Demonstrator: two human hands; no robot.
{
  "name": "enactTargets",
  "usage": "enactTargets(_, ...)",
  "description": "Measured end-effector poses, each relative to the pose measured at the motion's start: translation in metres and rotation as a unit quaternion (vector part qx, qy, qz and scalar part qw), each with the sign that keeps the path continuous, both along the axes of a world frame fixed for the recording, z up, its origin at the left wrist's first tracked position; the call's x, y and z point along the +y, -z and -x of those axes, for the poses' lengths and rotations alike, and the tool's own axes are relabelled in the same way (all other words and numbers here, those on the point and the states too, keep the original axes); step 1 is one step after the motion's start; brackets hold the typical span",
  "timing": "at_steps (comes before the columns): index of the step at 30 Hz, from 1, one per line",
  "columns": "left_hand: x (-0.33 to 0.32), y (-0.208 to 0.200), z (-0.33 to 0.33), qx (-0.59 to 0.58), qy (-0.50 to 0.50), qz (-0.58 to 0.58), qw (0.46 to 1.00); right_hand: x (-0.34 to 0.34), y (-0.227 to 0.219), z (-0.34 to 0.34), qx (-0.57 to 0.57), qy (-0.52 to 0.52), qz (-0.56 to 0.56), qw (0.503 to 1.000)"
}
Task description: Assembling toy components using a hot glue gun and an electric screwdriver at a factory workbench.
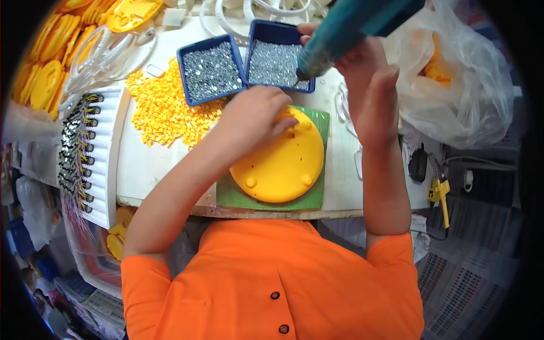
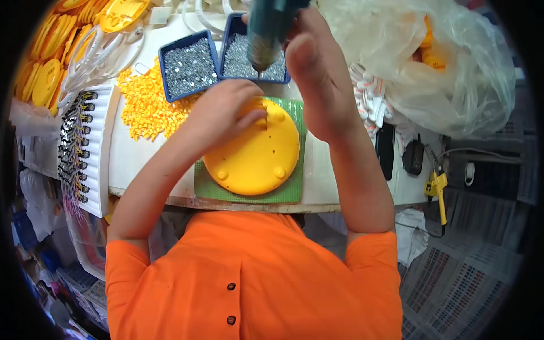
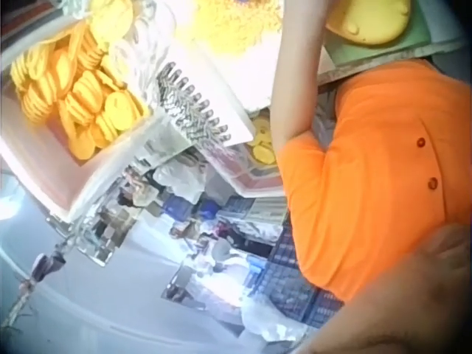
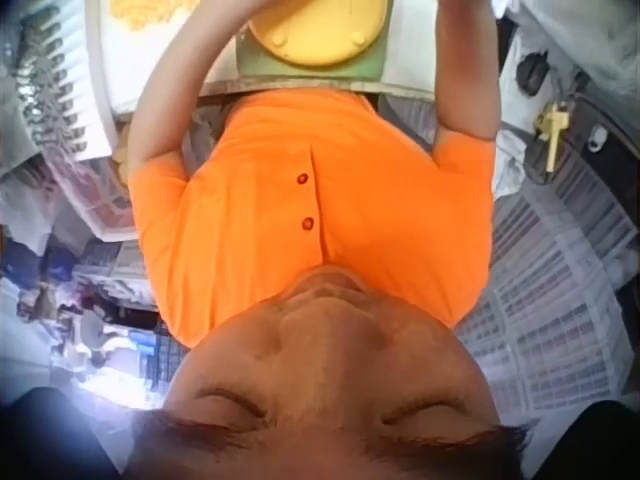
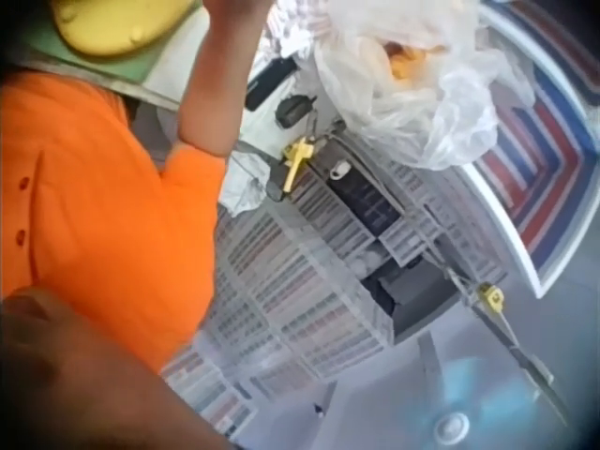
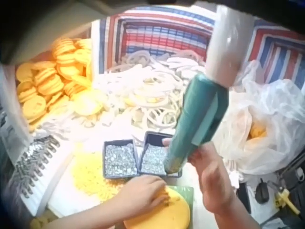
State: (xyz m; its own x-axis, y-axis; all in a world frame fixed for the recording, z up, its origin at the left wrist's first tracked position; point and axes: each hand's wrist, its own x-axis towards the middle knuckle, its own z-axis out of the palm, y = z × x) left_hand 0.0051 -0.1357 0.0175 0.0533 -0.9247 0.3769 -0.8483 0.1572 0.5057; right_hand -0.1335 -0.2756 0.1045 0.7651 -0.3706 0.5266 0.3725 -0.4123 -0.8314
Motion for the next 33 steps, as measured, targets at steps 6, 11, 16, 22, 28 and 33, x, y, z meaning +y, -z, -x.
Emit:
enactTargets(6,-0.001,0.013,0.012,-0.027,-0.025,-0.08,0.996,0.006,-0.018,-0.004,0.029,-0.051,-0.111,0.992)
enactTargets(11,0.004,0.007,0.013,-0.019,-0.031,-0.072,0.997,0.04,0.012,0.032,-0.007,-0.074,-0.307,0.949)
enactTargets(16,0.001,0.011,0.015,-0.008,-0.035,-0.056,0.998,0.061,0.043,0.046,-0.133,-0.035,-0.325,0.936)
enactTargets(22,0.003,0.008,0.013,0.002,-0.034,-0.067,0.997,0.074,0.063,0.04,-0.105,-0.008,-0.348,0.932)
enactTargets(28,0.001,0.009,0.014,-0.001,-0.025,-0.106,0.994,0.073,0.072,0.037,-0.114,-0.021,-0.253,0.961)
enactTargets(33,0.003,0.007,0.014,0.002,-0.027,-0.102,0.994,0.075,0.069,0.042,-0.101,-0.032,-0.248,0.963)
